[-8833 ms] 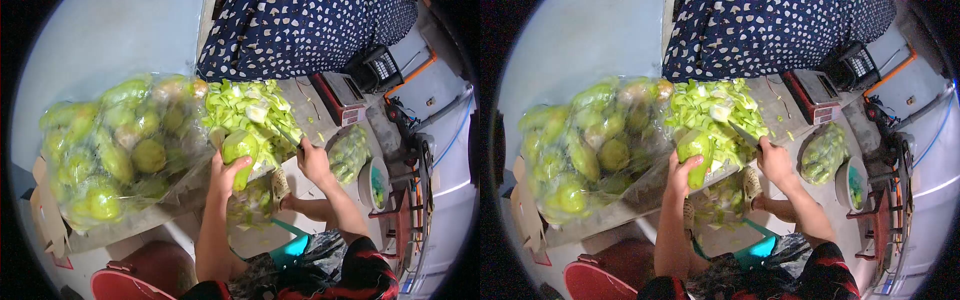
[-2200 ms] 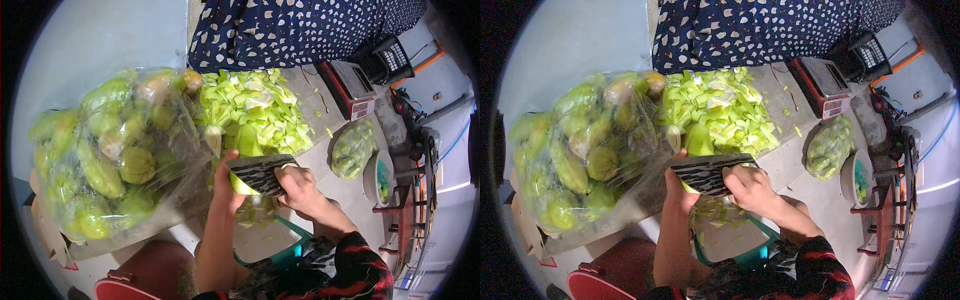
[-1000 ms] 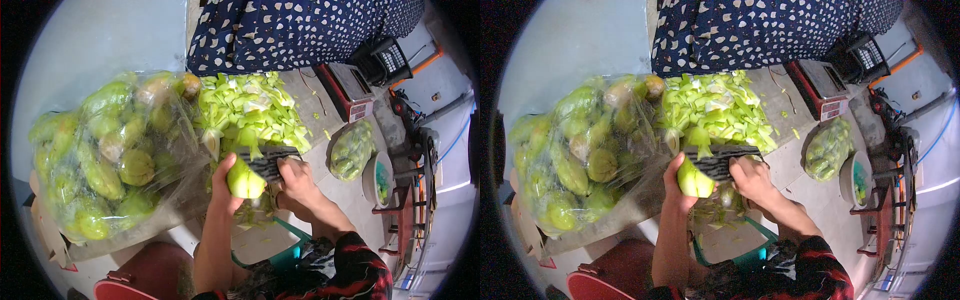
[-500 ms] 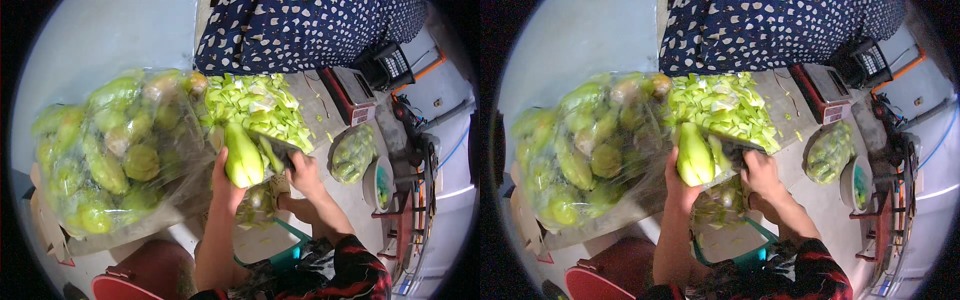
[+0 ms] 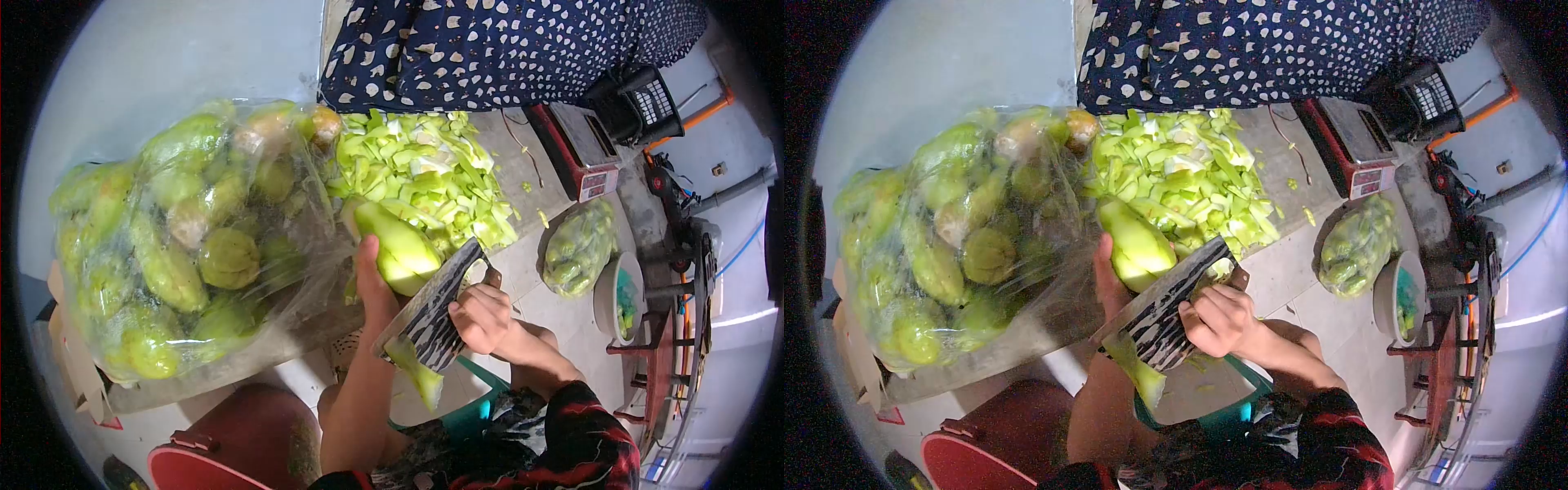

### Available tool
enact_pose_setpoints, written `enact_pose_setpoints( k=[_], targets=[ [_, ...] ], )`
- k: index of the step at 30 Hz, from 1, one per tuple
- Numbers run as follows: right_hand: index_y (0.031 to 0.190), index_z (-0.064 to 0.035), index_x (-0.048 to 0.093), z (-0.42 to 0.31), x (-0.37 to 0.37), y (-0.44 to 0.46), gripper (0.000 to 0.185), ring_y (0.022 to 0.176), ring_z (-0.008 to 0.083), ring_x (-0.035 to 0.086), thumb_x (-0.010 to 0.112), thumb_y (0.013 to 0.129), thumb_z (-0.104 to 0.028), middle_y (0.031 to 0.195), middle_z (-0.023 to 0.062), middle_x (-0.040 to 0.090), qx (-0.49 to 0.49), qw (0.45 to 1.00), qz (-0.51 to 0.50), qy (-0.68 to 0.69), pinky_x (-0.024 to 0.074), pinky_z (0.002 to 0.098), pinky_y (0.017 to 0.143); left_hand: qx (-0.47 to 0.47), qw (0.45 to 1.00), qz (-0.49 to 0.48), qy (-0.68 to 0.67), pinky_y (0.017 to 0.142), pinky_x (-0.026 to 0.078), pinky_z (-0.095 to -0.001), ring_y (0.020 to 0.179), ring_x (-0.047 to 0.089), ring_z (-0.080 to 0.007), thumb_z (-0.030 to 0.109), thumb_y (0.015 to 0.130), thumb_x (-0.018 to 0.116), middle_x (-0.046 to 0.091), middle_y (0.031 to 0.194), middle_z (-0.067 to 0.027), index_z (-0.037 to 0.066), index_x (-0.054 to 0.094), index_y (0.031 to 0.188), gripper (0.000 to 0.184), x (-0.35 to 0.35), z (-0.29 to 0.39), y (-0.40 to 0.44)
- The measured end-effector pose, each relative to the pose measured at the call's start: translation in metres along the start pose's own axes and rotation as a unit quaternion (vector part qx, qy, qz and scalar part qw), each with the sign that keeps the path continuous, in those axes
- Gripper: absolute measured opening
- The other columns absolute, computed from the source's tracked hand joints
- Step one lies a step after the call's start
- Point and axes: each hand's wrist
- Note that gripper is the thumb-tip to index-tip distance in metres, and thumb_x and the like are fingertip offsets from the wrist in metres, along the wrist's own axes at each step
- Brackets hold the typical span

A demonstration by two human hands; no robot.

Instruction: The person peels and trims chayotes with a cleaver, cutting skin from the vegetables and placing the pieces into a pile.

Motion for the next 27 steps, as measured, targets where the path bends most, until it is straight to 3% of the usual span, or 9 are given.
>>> enact_pose_setpoints(
  k=[2,6,8,12,14,18,27],
  targets=[
    [0.071,-0.002,0.041,0.0,0.0,-0.001,0.028,0.044,0.0165,0.041,0.066,0.07,0.009,0.057,0.0019,0.036,0.004,1.0,-0.003,-0.001,0.0312,0.0294,0.037,0.015,0.998,-0.046,-0.026,0.084,0.051,-0.0362,0.095,0.062,-0.0222,0.043,0.096,0.047,0.061,0.108,-0.0111,0.003,0.049,0.122,0.048,-0.009,-0.004,0.004],
    [0.074,-0.0012,0.042,0.001,0.002,-0.003,0.027,0.045,0.0168,0.042,0.067,0.07,0.007,0.057,0.0023,0.037,-0.003,1.0,-0.003,-0.011,0.032,0.0296,0.038,0.032,0.997,-0.062,-0.009,0.082,0.052,-0.0353,0.093,0.062,-0.0214,0.043,0.096,0.046,0.061,0.108,-0.0108,0.003,0.05,0.121,0.048,-0.032,-0.015,0.02],
    [0.075,-0.0007,0.043,0.001,0.002,-0.005,0.025,0.045,0.0169,0.042,0.067,0.07,0.006,0.058,0.0026,0.037,-0.005,1.0,-0.001,-0.021,0.0324,0.0298,0.038,0.033,0.999,-0.018,0.009,0.075,0.053,-0.0381,0.082,0.064,-0.0261,0.06,0.09,0.046,0.066,0.092,-0.0137,0.005,0.057,0.111,0.06,-0.025,-0.015,0.018],
    [0.083,0.0025,0.049,0.01,0.0,-0.01,0.022,0.046,0.0194,0.045,0.064,0.067,-0.002,0.061,0.0053,0.042,0.056,0.998,-0.032,-0.001,0.0353,0.033,0.039,0.036,0.999,-0.007,0.028,0.079,0.052,-0.0384,0.086,0.064,-0.0261,0.06,0.088,0.05,0.066,0.097,-0.0127,0.006,0.057,0.113,0.06,-0.021,-0.01,0.012],
    [0.086,0.0035,0.051,0.018,0.0,-0.016,0.025,0.047,0.0206,0.046,0.063,0.066,-0.005,0.062,0.0066,0.043,0.086,0.996,-0.037,0.002,0.0365,0.0345,0.039,0.029,0.999,0.042,0.001,0.084,0.051,-0.0391,0.093,0.063,-0.0258,0.058,0.086,0.055,0.065,0.103,-0.0109,0.007,0.057,0.115,0.059,-0.003,-0.002,-0.001],
    [0.09,0.0041,0.054,0.024,0.001,-0.025,0.029,0.048,0.0243,0.049,0.06,0.064,-0.007,0.064,0.0093,0.046,0.13,0.99,-0.061,-0.004,0.0403,0.0374,0.042,0.048,0.999,0.011,-0.021,0.089,0.049,-0.0396,0.1,0.062,-0.025,0.049,0.088,0.055,0.063,0.109,-0.0091,0.008,0.055,0.121,0.053,-0.015,-0.002,0.008],
    [0.092,0.0037,0.055,0.03,-0.003,-0.028,0.039,0.049,0.0282,0.052,0.068,0.058,-0.011,0.063,0.0098,0.047,0.171,0.982,-0.074,0.0,0.0428,0.0393,0.044,0.07,0.997,-0.016,0.02,0.092,0.048,-0.0394,0.104,0.06,-0.0243,0.043,0.087,0.056,0.062,0.113,-0.0086,0.008,0.054,0.123,0.051,-0.019,0.006,0.007]
  ],
)
Point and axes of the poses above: each hand's wrist, its own y-axis towards the middle knuckle, its own x-axis out of the palm, z = x × y
